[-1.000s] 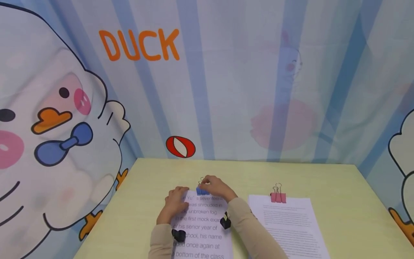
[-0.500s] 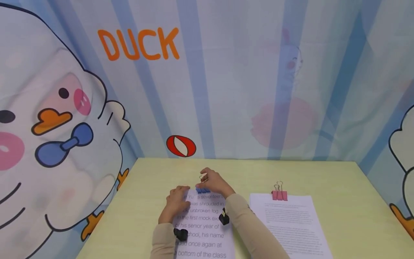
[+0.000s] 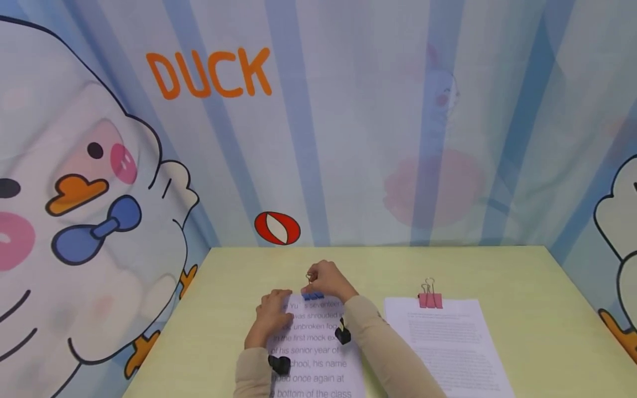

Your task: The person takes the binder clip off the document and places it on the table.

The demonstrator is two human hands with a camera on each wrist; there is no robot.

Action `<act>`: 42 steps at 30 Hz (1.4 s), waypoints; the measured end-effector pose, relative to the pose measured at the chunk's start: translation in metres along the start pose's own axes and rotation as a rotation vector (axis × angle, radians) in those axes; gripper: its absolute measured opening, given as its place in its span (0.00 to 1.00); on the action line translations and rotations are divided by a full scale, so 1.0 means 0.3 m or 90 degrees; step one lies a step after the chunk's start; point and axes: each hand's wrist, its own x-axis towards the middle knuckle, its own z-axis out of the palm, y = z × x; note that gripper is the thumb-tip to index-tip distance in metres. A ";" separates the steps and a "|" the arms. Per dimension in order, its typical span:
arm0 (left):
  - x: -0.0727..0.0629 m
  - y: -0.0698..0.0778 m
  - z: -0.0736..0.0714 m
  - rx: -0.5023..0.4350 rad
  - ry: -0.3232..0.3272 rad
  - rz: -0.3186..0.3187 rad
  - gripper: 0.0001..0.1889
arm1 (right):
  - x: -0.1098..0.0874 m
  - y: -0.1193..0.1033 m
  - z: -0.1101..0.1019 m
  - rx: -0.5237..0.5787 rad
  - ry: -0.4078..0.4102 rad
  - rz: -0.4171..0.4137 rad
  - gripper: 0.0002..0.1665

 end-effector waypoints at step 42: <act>-0.006 0.008 0.018 -0.013 -0.006 -0.020 0.31 | -0.073 -0.048 -0.137 -0.026 -0.001 0.028 0.24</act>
